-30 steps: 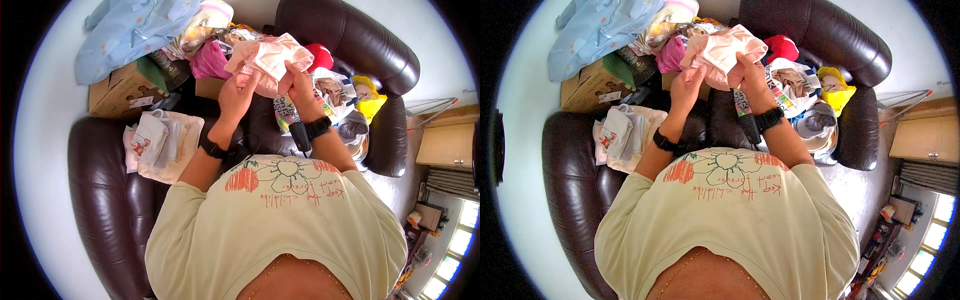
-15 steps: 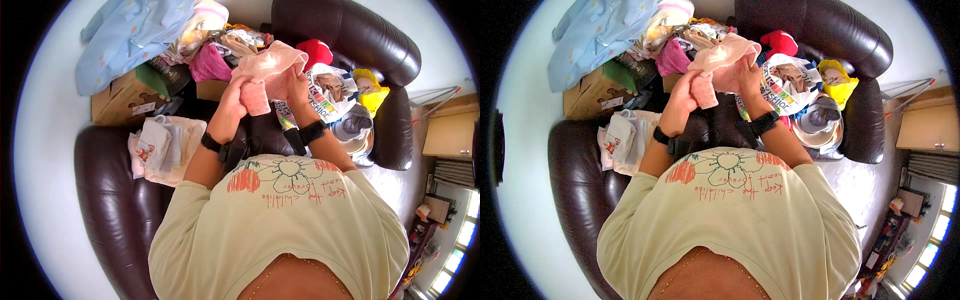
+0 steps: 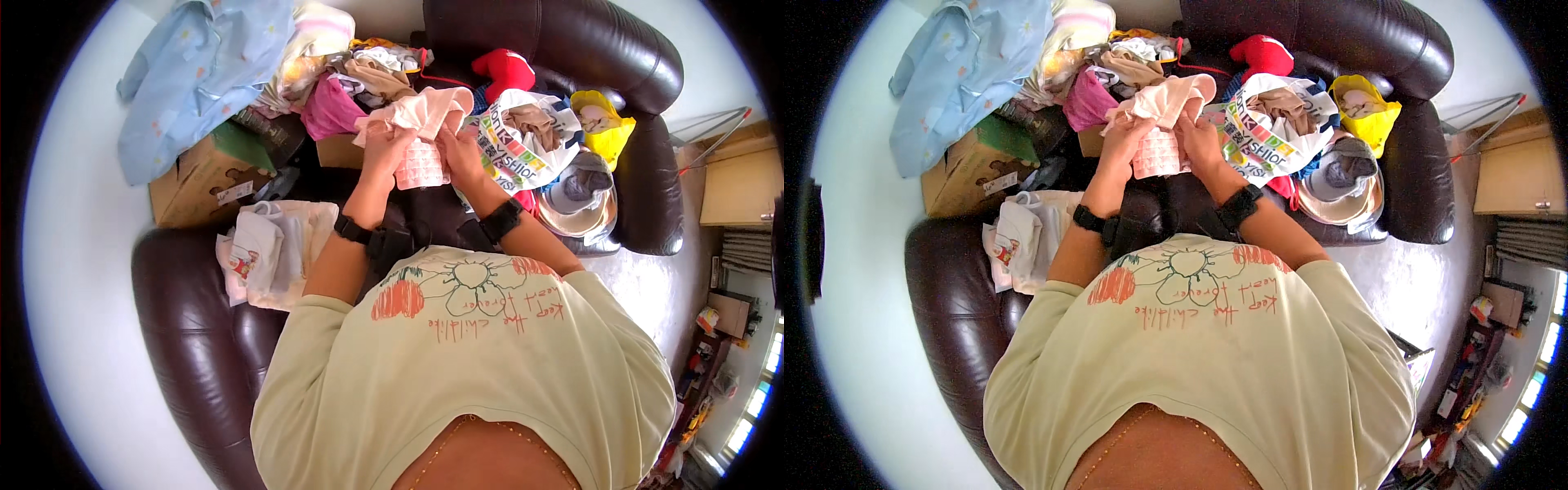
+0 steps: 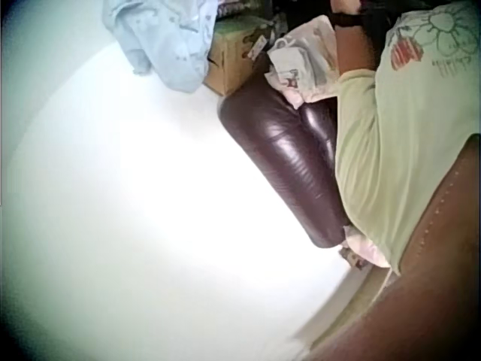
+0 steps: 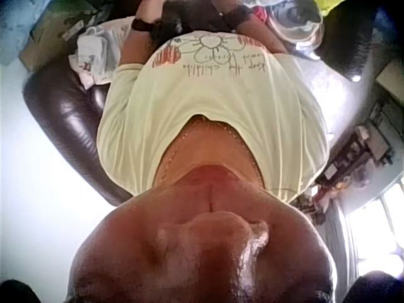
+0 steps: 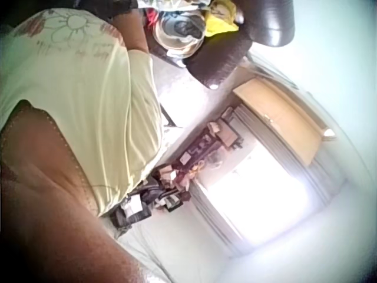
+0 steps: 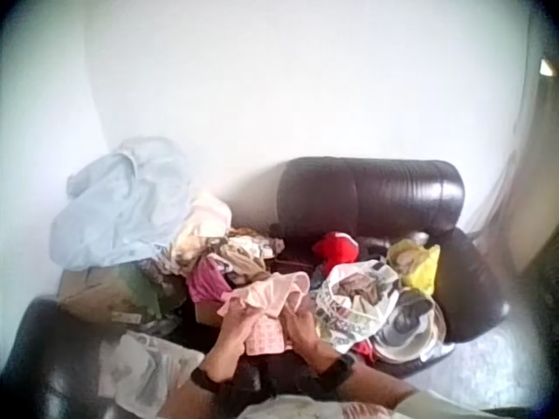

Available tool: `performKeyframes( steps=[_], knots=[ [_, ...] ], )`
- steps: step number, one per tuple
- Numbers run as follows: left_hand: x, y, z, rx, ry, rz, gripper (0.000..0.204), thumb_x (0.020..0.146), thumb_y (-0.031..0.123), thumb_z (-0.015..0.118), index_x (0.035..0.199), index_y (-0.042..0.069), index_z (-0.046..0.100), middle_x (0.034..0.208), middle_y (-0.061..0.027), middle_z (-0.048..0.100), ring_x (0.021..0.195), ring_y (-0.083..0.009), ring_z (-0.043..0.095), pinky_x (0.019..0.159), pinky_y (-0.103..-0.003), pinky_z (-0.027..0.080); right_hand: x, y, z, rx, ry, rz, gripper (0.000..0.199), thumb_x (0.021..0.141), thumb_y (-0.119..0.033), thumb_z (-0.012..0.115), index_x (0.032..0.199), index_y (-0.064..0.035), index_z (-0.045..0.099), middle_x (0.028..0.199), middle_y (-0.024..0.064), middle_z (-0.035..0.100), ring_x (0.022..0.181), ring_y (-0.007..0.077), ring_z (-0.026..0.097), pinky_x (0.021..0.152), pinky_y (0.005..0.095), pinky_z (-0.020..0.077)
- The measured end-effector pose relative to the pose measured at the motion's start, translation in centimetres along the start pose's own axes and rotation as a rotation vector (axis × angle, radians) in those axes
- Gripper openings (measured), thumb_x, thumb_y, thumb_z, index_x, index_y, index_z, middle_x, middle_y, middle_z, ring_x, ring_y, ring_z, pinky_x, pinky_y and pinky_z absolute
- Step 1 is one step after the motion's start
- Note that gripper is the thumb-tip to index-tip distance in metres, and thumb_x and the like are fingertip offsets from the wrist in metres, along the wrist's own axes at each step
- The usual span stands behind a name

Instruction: The person sorts various items of clothing and household textiles by picking them up from a pile on a couch, unfolding or smoothing them by hand, and placing them into different bags and boxes.

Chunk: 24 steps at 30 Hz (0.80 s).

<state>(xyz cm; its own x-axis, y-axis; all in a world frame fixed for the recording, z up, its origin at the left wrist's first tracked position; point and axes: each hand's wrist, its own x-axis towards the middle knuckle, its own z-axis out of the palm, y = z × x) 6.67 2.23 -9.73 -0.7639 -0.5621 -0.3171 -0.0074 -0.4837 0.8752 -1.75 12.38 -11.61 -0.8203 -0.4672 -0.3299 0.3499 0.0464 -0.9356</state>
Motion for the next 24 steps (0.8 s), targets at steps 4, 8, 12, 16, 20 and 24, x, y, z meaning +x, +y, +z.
performKeyframes(
  steps=[4,8,12,16,20,24],
  knots=[
    [-0.8,0.1,0.1,0.23,0.086,0.034,0.018,0.073,0.014,0.062,0.078,-0.003,0.06,0.07,-0.0059,0.06,0.058,-0.013,0.058,0.052,-0.025,0.046,0.0,0.2,0.0,0.17,-0.155,0.05,0.032,0.084,-0.028,0.047,0.072,0.001,0.052,0.057,0.0019,0.049,0.045,0.0088,0.043,0.038,0.0232,0.0328],
    [-1.2,0.3,-0.5,0.513,0.139,0.126,0.031,0.072,0.029,0.063,0.075,-0.002,0.061,0.067,-0.0065,0.06,0.057,-0.013,0.056,0.052,-0.026,0.044,0.5,0.6,-0.8,0.18,-0.315,0.06,0.031,0.085,-0.03,0.047,0.075,-0.001,0.051,0.06,-0.0005,0.048,0.044,0.0074,0.04,0.037,0.0221,0.0312],
    [-3.8,3.2,0.5,1.353,0.243,0.282,0.03,0.07,0.033,0.064,0.079,0.005,0.062,0.071,-0.0075,0.06,0.061,-0.0219,0.058,0.058,-0.032,0.045,0.3,0.4,-0.3,0.298,-0.216,0.082,0.032,0.086,-0.03,0.045,0.085,0.0012,0.051,0.066,0.0017,0.052,0.049,0.0102,0.047,0.041,0.0236,0.0386],
    [-5.6,5.3,1.2,1.501,0.415,0.493,0.045,0.061,0.031,0.069,0.1,0.013,0.054,0.084,-0.0085,0.058,0.078,-0.0262,0.057,0.065,-0.036,0.045,0.6,0.4,0.3,0.491,-0.221,0.138,0.033,0.087,-0.029,0.045,0.093,0.0037,0.049,0.071,0.004,0.054,0.054,0.0125,0.051,0.044,0.0254,0.0422],
    [-3.4,6.4,1.0,1.426,0.266,1.243,0.042,0.066,0.022,0.066,0.105,0.015,0.053,0.082,-0.0086,0.06,0.079,-0.0264,0.057,0.068,-0.034,0.045,1.9,1.8,-0.6,0.364,-0.28,0.066,0.035,0.085,-0.03,0.047,0.09,0.0042,0.053,0.07,0.0045,0.056,0.055,0.0129,0.052,0.048,0.0262,0.0424],
    [-0.6,8.1,-1.8,1.098,0.17,0.658,0.023,0.076,0.02,0.056,0.093,0.006,0.06,0.078,-0.017,0.06,0.073,-0.0288,0.059,0.064,-0.032,0.046,0.5,-0.2,-1.3,-0.289,-0.32,-0.336,0.038,0.083,-0.032,0.05,0.083,0.0055,0.056,0.066,0.0041,0.056,0.053,0.0121,0.051,0.051,0.0277,0.0422]
  ],
)
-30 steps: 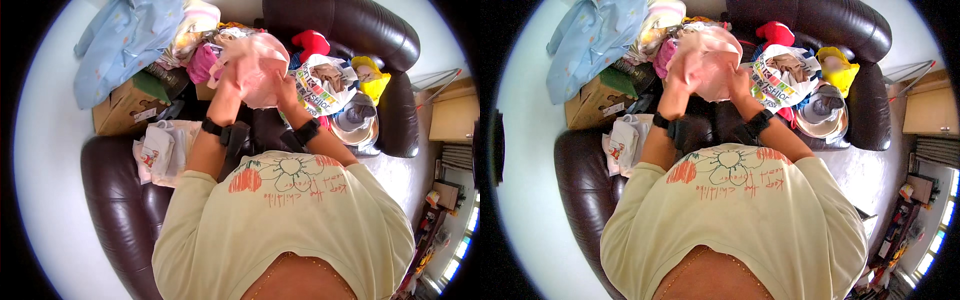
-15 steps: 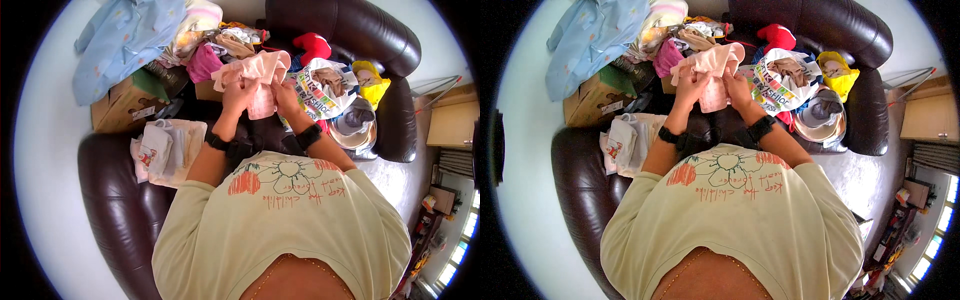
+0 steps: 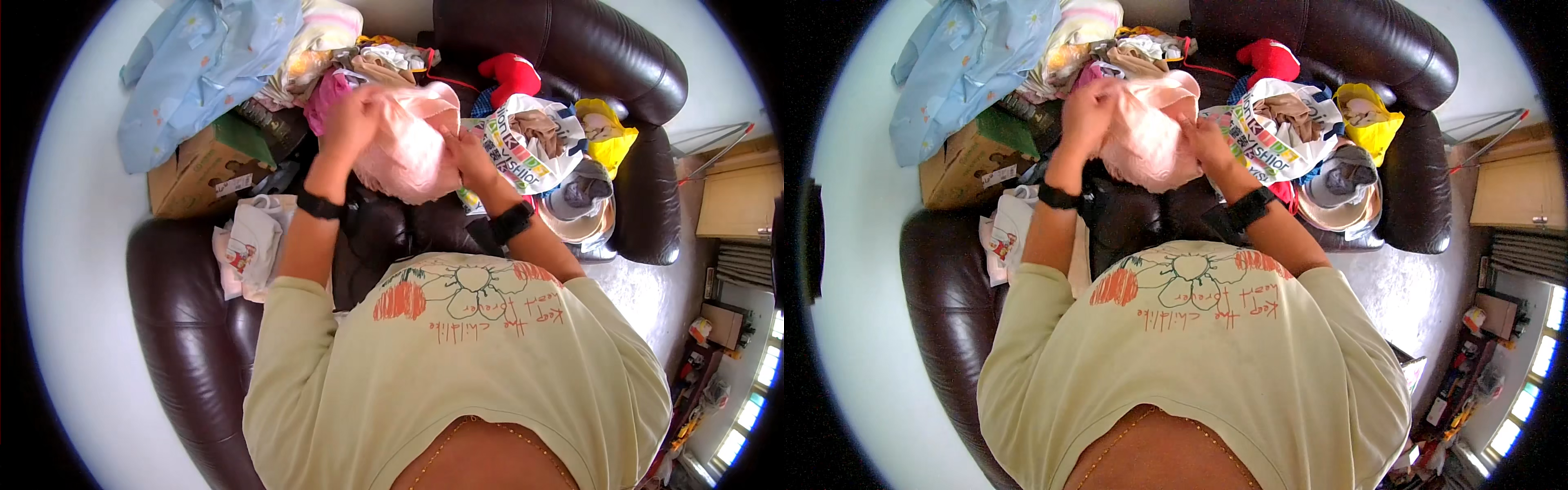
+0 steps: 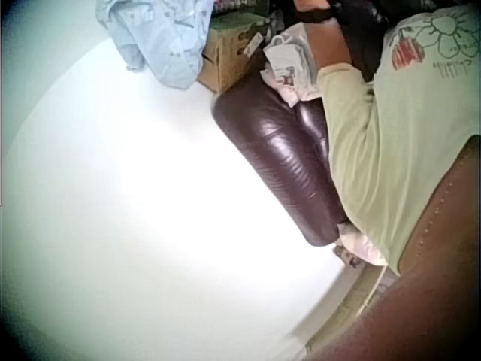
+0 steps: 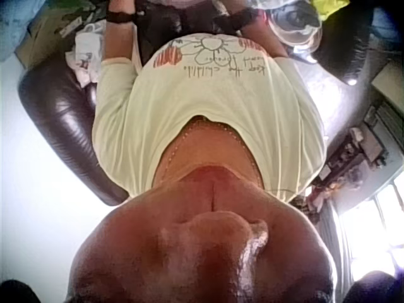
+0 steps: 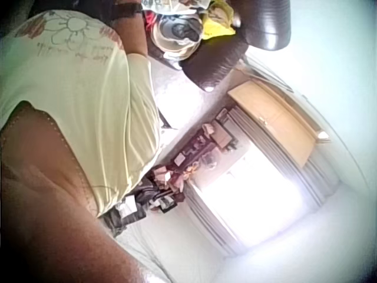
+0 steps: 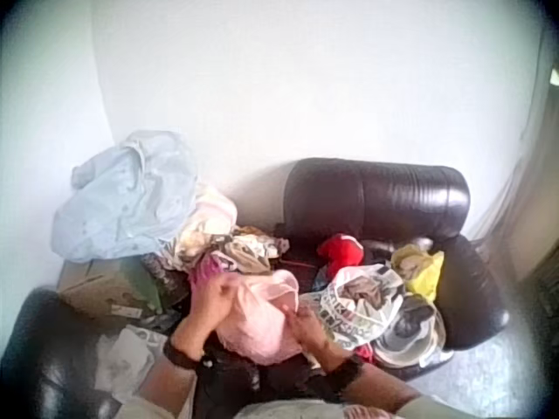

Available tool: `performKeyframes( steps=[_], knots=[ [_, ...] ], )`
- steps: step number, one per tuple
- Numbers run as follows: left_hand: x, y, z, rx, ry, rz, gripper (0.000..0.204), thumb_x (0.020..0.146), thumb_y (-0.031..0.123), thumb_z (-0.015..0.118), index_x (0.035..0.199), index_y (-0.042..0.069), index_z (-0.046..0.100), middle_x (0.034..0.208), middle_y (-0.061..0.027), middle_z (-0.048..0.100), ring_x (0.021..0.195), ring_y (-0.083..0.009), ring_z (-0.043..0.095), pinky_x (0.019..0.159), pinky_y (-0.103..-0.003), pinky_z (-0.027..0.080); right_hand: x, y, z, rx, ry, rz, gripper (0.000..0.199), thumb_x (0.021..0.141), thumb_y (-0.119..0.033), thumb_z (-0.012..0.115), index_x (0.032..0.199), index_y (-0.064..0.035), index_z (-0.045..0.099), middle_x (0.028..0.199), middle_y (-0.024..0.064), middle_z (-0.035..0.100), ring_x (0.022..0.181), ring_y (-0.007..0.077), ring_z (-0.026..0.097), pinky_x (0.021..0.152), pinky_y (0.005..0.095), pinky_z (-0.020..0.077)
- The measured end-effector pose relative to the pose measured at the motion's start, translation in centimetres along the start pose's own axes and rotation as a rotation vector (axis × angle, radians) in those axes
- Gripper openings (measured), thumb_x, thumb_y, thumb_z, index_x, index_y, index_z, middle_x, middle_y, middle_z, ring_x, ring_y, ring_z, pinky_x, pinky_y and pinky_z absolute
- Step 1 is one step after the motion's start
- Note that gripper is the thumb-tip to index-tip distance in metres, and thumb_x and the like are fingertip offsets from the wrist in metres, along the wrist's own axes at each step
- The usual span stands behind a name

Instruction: The person sorts various items of clothing and household textiles by picking them up from a pile on a couch, unfolding or smoothing them by hand, and placing them into different bags and boxes.

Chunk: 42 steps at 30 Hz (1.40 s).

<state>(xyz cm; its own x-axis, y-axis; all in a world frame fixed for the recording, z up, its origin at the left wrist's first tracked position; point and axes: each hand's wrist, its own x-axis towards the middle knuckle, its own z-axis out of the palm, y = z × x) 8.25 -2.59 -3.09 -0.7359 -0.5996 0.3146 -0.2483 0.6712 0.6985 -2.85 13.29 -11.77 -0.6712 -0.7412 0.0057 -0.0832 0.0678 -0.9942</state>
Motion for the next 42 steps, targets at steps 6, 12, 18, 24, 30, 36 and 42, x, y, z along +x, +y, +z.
performKeyframes(
  steps=[6,12,18,24,30,36,42],
  knots=[
    [3.0,-4.8,-4.4,-0.038,-0.335,-0.184,0.027,0.077,0.019,0.056,0.096,-0.001,0.057,0.081,-0.0083,0.062,0.073,-0.0137,0.057,0.066,-0.026,0.044,2.2,-4.2,-4.7,-0.558,-0.096,-0.105,0.03,0.078,-0.03,0.053,0.086,-0.0016,0.056,0.069,0.017,0.056,0.062,0.0272,0.056,0.058,0.0373,0.0429],
    [-0.1,-13.1,-1.7,-0.14,-0.367,-0.293,0.024,0.078,0.013,0.055,0.099,0.004,0.057,0.093,-0.0069,0.06,0.081,-0.0152,0.056,0.073,-0.026,0.044,4.6,-13.9,-6.9,-1.106,-0.584,-0.296,0.026,0.078,-0.022,0.05,0.093,-0.0007,0.055,0.085,0.0184,0.057,0.079,0.0297,0.055,0.071,0.0335,0.0411],
    [-3.1,-7.2,1.4,0.064,0.023,-0.249,0.025,0.073,0.024,0.061,0.091,0.007,0.06,0.085,-0.0114,0.06,0.082,-0.0211,0.057,0.073,-0.03,0.044,5.3,-16.6,-5.1,-1.265,-0.935,-0.079,0.028,0.076,-0.021,0.049,0.087,0.004,0.055,0.081,0.0205,0.057,0.078,0.0304,0.055,0.071,0.0344,0.0415],
    [-5.4,-4.1,4.0,-0.3,-0.192,0.146,0.054,0.061,0.029,0.069,0.108,0.01,0.05,0.1,-0.0116,0.054,0.094,-0.0264,0.051,0.082,-0.034,0.04,3.8,-18.7,-5.0,-1.225,-0.925,-0.088,0.026,0.076,-0.017,0.051,0.092,0.0039,0.054,0.082,0.0173,0.058,0.078,0.021,0.056,0.071,0.029,0.0413],
    [-6.4,-5.3,5.4,-0.228,-0.204,0.232,0.065,0.056,0.029,0.071,0.112,0.01,0.045,0.108,-0.0111,0.049,0.102,-0.0284,0.045,0.087,-0.036,0.036,3.0,-20.2,-6.4,-1.13,-0.839,-0.058,0.024,0.077,-0.018,0.05,0.09,0.0018,0.055,0.083,0.021,0.057,0.078,0.0294,0.057,0.069,0.0322,0.0421],
    [-7.4,-4.4,5.5,-0.139,0.021,0.285,0.057,0.061,0.022,0.066,0.111,0.01,0.043,0.107,-0.0105,0.049,0.1,-0.029,0.046,0.083,-0.037,0.038,2.4,-21.7,-6.8,-1.09,-0.844,-0.022,0.024,0.078,-0.015,0.049,0.093,0.0024,0.054,0.082,0.0156,0.058,0.078,0.0201,0.055,0.071,0.0288,0.0411],
    [-8.1,-6.7,4.0,-0.564,-0.059,-0.009,0.027,0.071,0.007,0.054,0.098,0.001,0.054,0.086,-0.0107,0.059,0.078,-0.0206,0.057,0.071,-0.028,0.044,2.4,-21.8,-7.5,-1.157,-0.833,-0.007,0.023,0.079,-0.015,0.049,0.093,0.002,0.055,0.08,0.0154,0.058,0.075,0.019,0.054,0.07,0.0287,0.0411]
  ],
)
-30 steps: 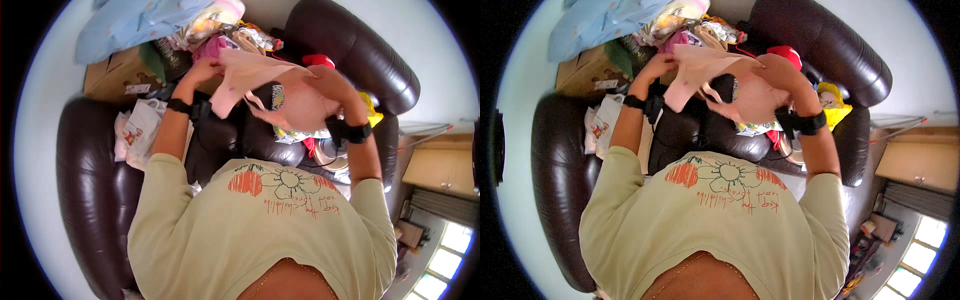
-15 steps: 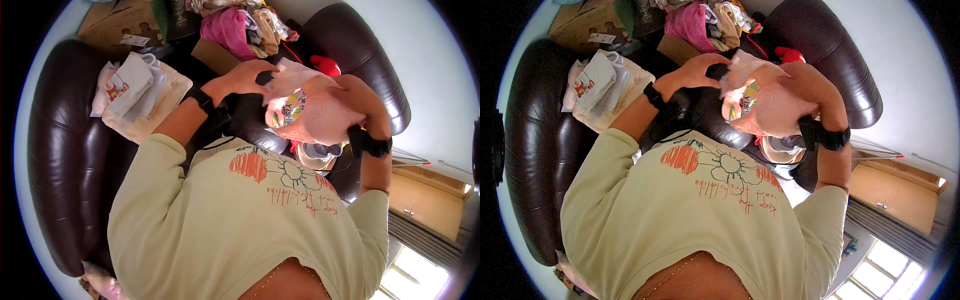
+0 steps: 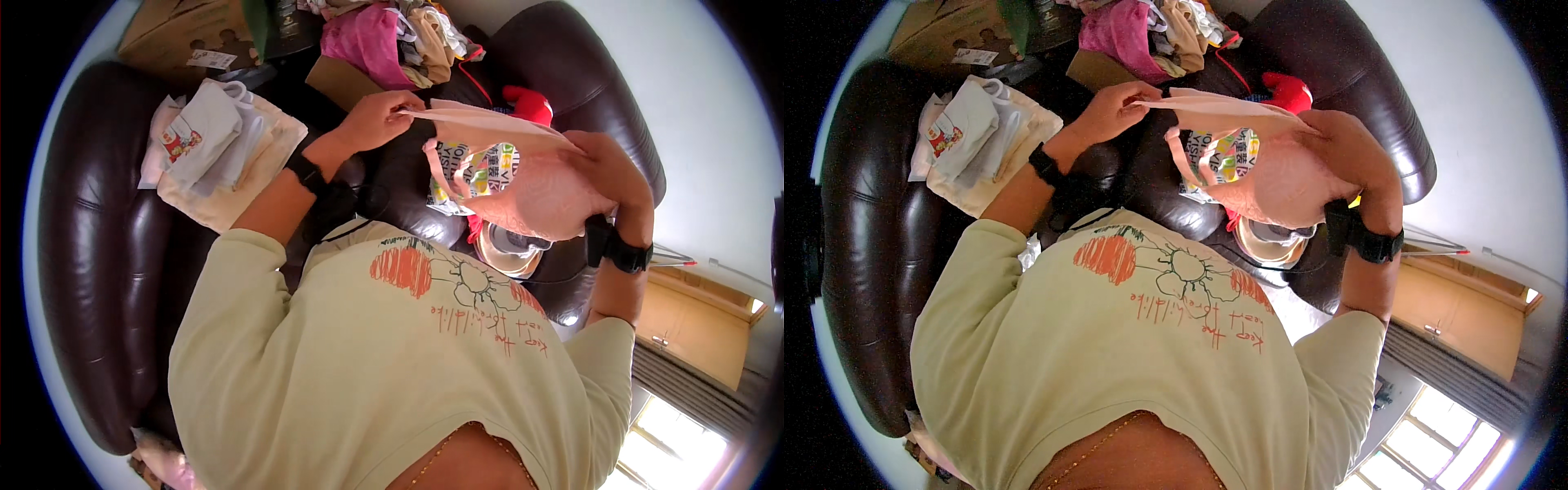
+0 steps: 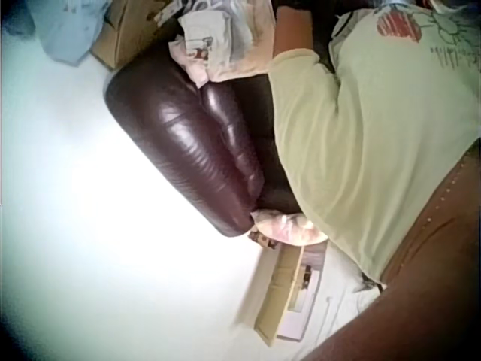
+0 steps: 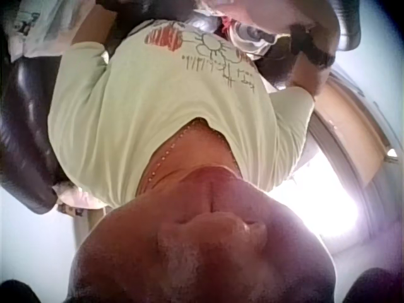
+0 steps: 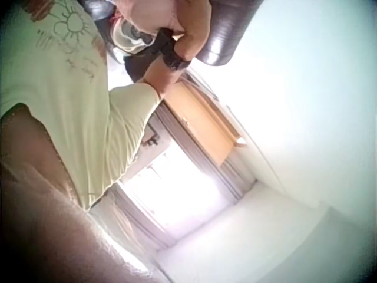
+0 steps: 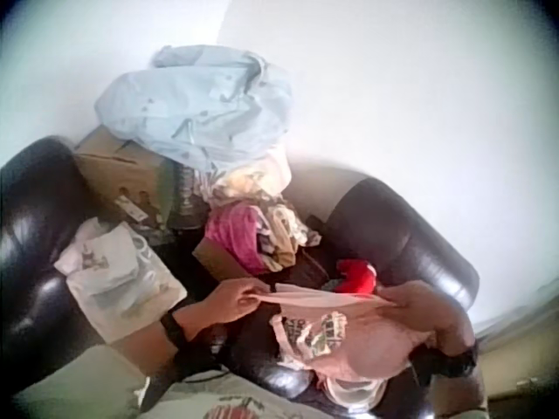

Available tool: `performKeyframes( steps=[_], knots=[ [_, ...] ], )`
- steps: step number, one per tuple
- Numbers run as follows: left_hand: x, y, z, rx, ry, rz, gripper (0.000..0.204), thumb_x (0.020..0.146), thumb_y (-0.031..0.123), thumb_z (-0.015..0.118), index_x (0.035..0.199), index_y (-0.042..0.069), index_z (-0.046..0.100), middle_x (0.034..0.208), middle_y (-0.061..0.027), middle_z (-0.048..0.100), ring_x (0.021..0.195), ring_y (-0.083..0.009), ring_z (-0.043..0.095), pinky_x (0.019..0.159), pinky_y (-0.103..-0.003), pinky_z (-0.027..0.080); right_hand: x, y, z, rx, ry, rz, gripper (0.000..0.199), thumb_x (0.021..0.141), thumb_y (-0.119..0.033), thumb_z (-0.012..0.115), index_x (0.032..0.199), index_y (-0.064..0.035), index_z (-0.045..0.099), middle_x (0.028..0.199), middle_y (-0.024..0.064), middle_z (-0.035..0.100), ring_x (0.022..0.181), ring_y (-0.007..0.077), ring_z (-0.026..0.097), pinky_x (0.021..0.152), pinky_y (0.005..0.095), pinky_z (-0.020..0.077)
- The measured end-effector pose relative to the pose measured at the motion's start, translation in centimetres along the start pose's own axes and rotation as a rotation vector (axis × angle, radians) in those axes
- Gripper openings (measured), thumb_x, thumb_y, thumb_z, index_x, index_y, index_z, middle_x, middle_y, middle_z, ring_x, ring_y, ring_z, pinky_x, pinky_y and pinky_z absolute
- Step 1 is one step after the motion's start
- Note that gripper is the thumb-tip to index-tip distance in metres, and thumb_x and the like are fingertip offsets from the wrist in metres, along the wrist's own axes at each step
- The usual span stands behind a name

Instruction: The person sorts various items of clothing and household textiles by picking them up from a pile on a couch, unfolding or smoothing them by hand, and placing them into different bags and boxes.

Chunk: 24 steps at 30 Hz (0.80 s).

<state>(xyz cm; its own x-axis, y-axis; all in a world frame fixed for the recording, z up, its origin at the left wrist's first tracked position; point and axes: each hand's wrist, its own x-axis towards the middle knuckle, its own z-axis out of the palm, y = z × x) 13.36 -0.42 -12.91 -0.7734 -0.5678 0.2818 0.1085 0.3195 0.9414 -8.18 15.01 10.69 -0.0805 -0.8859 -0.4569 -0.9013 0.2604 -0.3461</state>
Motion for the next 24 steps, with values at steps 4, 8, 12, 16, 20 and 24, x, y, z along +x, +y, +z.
performKeyframes(
  steps=[4,8,12,16,20,24],
  knots=[
    [-0.4,-0.1,-2.5,0.309,-0.162,-0.058,0.016,0.071,0.014,0.055,0.082,0.002,0.058,0.074,-0.0114,0.059,0.07,-0.0219,0.059,0.063,-0.028,0.044,-0.5,0.1,0.1,-0.052,0.045,-0.033,0.023,0.08,-0.017,0.049,0.091,0.0013,0.055,0.077,0.0203,0.057,0.071,0.0246,0.055,0.068,0.0311,0.0417],
    [-2.3,-3.8,-3.1,0.097,0.194,-0.203,0.022,0.07,0.022,0.059,0.083,0.004,0.059,0.075,-0.013,0.059,0.07,-0.0232,0.059,0.061,-0.03,0.044,0.3,0.4,0.7,0.018,0.08,-0.058,0.023,0.08,-0.017,0.048,0.091,0.0017,0.054,0.076,0.0187,0.057,0.07,0.0223,0.055,0.067,0.0304,0.0419],
    [-1.4,3.2,-2.0,0.27,0.267,-0.264,0.028,0.071,0.031,0.06,0.079,0.004,0.062,0.073,-0.0115,0.06,0.067,-0.0209,0.059,0.059,-0.03,0.045,2.3,1.1,2.8,0.2,0.15,-0.044,0.023,0.08,-0.017,0.048,0.09,0.0022,0.054,0.074,0.0153,0.058,0.068,0.0183,0.055,0.065,0.0296,0.0421],
    [-1.4,5.6,3.3,0.138,-0.062,-0.037,0.037,0.076,0.026,0.06,0.098,-0.004,0.055,0.083,-0.0107,0.06,0.074,-0.0136,0.055,0.067,-0.027,0.045,4.7,1.0,6.7,0.424,0.246,-0.087,0.025,0.079,-0.02,0.049,0.085,0.0035,0.056,0.069,0.0097,0.058,0.067,0.0128,0.054,0.062,0.0288,0.0426],
    [-0.8,3.7,3.8,-0.321,-0.268,-0.4,0.047,0.073,0.033,0.064,0.099,-0.005,0.053,0.092,-0.0127,0.057,0.085,-0.0164,0.054,0.075,-0.027,0.043,6.6,1.7,8.4,0.392,0.255,0.017,0.028,0.077,-0.022,0.05,0.084,0.0048,0.056,0.068,0.0096,0.059,0.065,0.0133,0.054,0.059,0.0292,0.0427],
    [-1.7,1.9,3.7,-0.246,-0.108,-0.53,0.054,0.067,0.036,0.068,0.101,-0.002,0.051,0.094,-0.0101,0.055,0.086,-0.0145,0.051,0.075,-0.026,0.041,7.9,4.4,9.9,0.585,0.241,0.144,0.026,0.075,-0.02,0.053,0.083,0.0046,0.057,0.067,0.0085,0.058,0.061,0.0146,0.054,0.056,0.0293,0.0426]
  ],
)
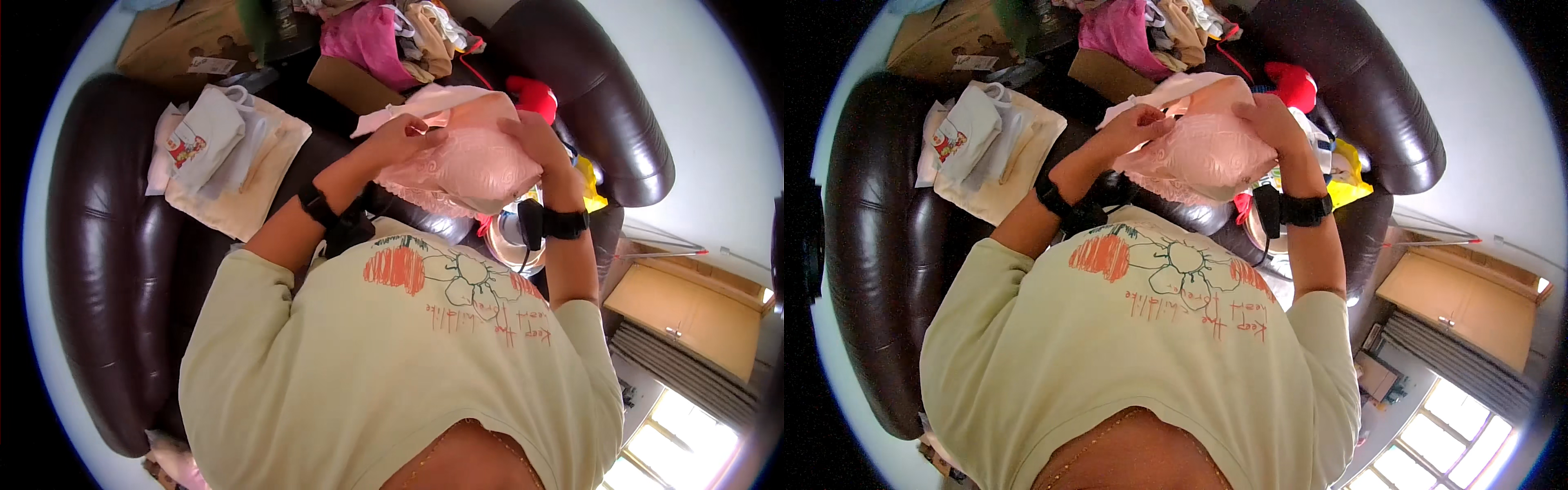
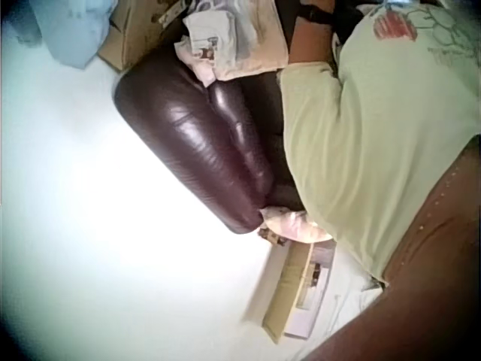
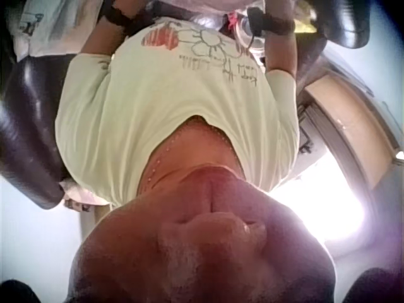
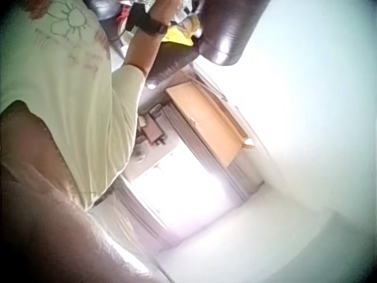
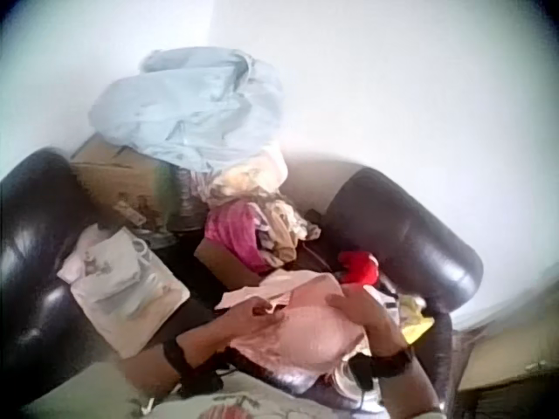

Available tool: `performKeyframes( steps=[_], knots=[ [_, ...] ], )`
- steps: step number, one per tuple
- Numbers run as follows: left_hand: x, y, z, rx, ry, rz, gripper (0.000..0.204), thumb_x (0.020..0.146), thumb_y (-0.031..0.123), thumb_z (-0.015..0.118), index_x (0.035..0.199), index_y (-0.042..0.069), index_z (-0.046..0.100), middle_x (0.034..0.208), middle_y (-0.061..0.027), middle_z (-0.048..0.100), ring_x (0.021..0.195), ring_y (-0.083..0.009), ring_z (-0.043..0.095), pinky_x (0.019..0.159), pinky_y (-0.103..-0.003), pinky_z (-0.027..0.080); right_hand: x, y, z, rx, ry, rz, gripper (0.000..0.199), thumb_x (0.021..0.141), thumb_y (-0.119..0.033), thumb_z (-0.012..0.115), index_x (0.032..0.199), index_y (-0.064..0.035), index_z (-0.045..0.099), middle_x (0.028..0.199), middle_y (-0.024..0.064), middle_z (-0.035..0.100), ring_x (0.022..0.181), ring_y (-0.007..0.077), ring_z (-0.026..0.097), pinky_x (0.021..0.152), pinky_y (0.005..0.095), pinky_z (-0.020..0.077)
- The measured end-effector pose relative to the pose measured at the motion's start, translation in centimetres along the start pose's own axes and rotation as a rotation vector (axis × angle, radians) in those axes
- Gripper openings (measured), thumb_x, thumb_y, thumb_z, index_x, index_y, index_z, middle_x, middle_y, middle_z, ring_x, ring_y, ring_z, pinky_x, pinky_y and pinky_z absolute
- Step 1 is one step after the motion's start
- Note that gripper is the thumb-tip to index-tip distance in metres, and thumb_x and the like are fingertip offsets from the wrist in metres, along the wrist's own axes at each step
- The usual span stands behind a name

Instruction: The person sorts various items of clothing and household textiles by picking them up from a pile on a couch, unfolding or smoothing them by hand, and placing them into different bags and boxes.

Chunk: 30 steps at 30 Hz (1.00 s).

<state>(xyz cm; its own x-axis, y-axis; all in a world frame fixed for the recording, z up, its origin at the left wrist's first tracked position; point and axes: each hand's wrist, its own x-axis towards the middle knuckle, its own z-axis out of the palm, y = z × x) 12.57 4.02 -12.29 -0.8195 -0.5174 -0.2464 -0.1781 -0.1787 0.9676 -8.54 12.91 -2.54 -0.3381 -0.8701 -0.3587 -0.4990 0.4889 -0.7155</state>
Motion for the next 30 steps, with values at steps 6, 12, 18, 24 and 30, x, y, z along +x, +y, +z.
performKeyframes(
  steps=[6,12,18,24,30],
  knots=[
    [-3.5,2.4,-1.1,0.339,0.246,0.622,0.05,0.057,0.026,0.074,0.096,0.004,0.052,0.09,-0.011,0.051,0.079,-0.0231,0.052,0.067,-0.029,0.042,0.4,2.4,0.1,0.469,-0.01,0.193,0.024,0.078,-0.015,0.05,0.089,0.0055,0.056,0.078,0.0093,0.06,0.064,0.0132,0.058,0.059,0.025,0.0465],
    [-4.2,3.6,0.5,0.578,0.218,0.647,0.046,0.057,0.034,0.072,0.087,0.002,0.056,0.091,-0.013,0.053,0.087,-0.0297,0.049,0.076,-0.035,0.039,-1.8,0.8,2.3,1.043,-0.044,0.205,0.025,0.081,-0.013,0.046,0.093,0.0083,0.054,0.082,0.0124,0.06,0.066,0.0181,0.06,0.059,0.0293,0.05],
    [-3.0,3.4,2.1,0.622,0.225,0.866,0.058,0.055,0.043,0.07,0.093,0.001,0.056,0.09,-0.0144,0.055,0.092,-0.0332,0.047,0.083,-0.039,0.035,-3.4,-1.9,4.6,1.039,0.038,0.045,0.041,0.087,-0.034,0.04,0.094,0.0022,0.056,0.087,0.011,0.06,0.078,0.0176,0.06,0.069,0.0269,0.0482],
    [-1.6,5.4,0.0,-0.265,0.095,0.414,0.033,0.073,0.016,0.065,0.099,-0.001,0.053,0.089,-0.0035,0.058,0.078,-0.0082,0.054,0.068,-0.024,0.045,-0.7,3.4,3.6,0.202,0.264,-0.117,0.064,0.082,-0.056,0.031,0.08,0.0007,0.061,0.074,0.0088,0.061,0.069,0.0173,0.059,0.063,0.0286,0.0461],
    [-1.3,4.8,-1.5,-0.552,0.034,0.304,0.033,0.074,0.017,0.064,0.101,0.004,0.052,0.092,-0.0026,0.056,0.083,-0.0094,0.053,0.073,-0.023,0.043,-2.2,1.2,5.4,0.762,-0.084,-0.195,0.062,0.082,-0.053,0.037,0.101,0.003,0.054,0.097,0.0097,0.057,0.089,0.0189,0.055,0.082,0.0316,0.0407]
  ],
)
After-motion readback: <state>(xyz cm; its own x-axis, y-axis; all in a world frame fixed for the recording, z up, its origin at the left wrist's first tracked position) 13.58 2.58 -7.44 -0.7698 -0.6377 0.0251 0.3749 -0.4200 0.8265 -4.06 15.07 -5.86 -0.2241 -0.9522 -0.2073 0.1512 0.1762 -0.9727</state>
